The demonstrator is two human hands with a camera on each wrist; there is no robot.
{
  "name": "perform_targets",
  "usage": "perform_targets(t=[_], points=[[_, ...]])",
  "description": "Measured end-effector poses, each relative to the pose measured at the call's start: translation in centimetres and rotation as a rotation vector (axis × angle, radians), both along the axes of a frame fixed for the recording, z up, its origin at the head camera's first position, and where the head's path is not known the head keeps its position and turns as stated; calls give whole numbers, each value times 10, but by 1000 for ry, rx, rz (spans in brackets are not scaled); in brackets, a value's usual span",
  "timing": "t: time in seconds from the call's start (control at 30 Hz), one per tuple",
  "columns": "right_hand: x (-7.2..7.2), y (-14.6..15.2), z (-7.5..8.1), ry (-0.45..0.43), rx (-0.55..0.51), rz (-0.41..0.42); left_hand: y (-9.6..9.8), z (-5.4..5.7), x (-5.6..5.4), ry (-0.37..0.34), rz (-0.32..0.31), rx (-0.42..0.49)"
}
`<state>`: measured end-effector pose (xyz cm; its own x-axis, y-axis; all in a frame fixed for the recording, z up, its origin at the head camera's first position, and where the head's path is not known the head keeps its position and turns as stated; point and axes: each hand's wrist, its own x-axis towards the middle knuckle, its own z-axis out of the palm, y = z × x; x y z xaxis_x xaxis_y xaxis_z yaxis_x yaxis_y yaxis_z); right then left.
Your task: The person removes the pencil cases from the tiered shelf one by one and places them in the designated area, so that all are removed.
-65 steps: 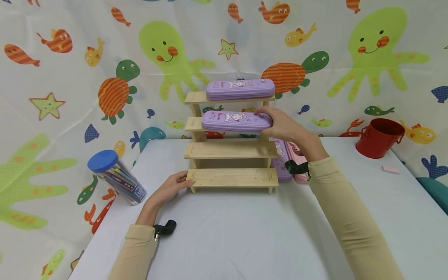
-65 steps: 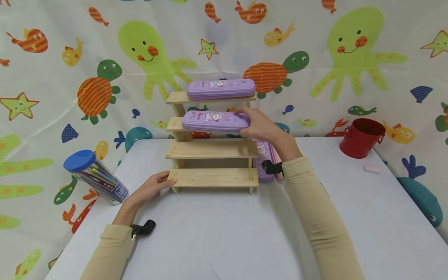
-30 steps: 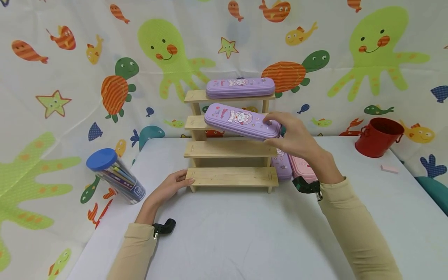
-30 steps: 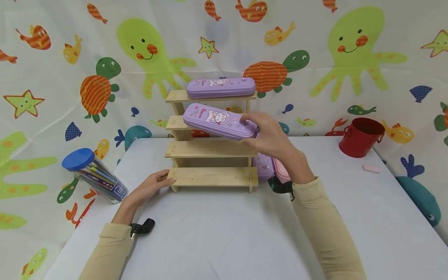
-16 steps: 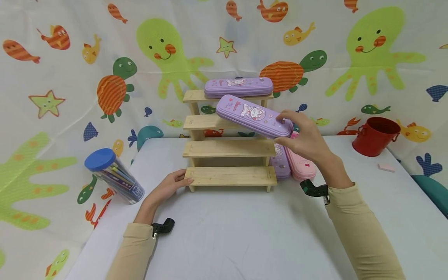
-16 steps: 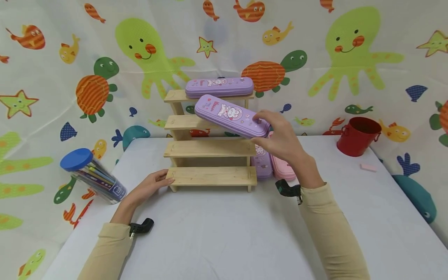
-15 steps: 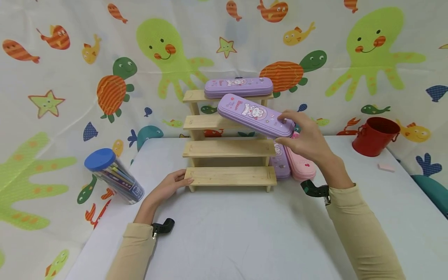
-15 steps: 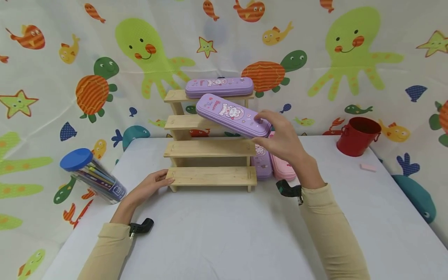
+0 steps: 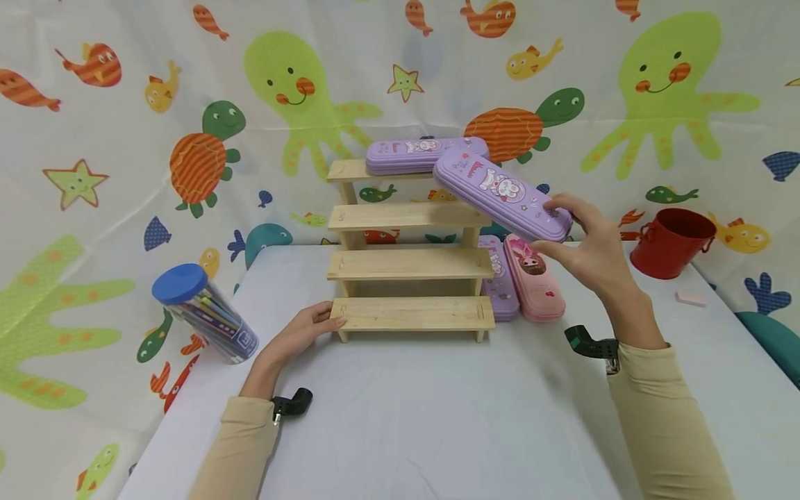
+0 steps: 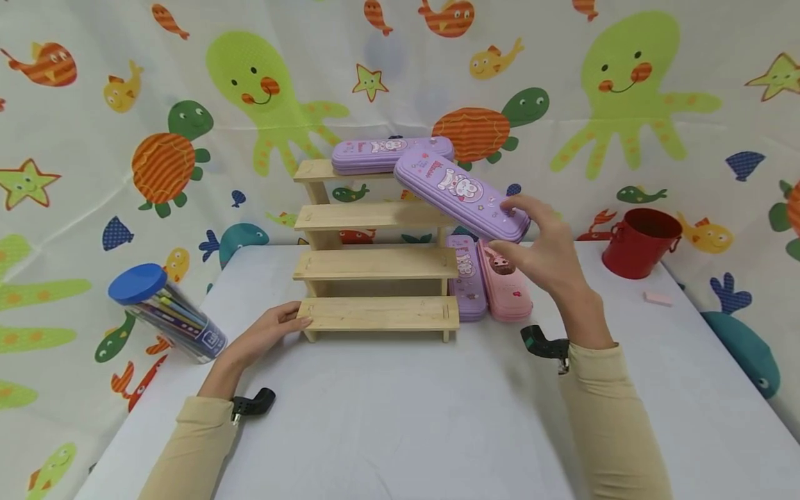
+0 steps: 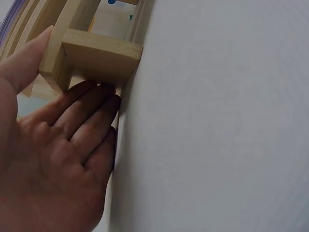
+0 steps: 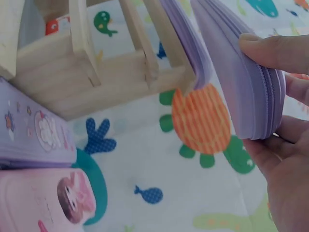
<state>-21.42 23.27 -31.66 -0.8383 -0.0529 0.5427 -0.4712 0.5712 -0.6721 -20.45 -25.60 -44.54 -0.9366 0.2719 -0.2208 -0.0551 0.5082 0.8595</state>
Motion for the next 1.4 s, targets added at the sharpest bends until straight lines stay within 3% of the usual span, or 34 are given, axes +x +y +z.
perform_targets(t=[0.3,0.8,1.13,1.4], points=[[4,22,-4,6,-80,-119,0,3,-1,9,-11,-3],[15,54,-18,-45,-74,-281,0,2,0,13,-15,2],[19,70,-32,-183,21,-352,-2,0,-1,4,-9,3],[17,81,-55,-257,52,-385,-2,0,-2,-1,-10,4]])
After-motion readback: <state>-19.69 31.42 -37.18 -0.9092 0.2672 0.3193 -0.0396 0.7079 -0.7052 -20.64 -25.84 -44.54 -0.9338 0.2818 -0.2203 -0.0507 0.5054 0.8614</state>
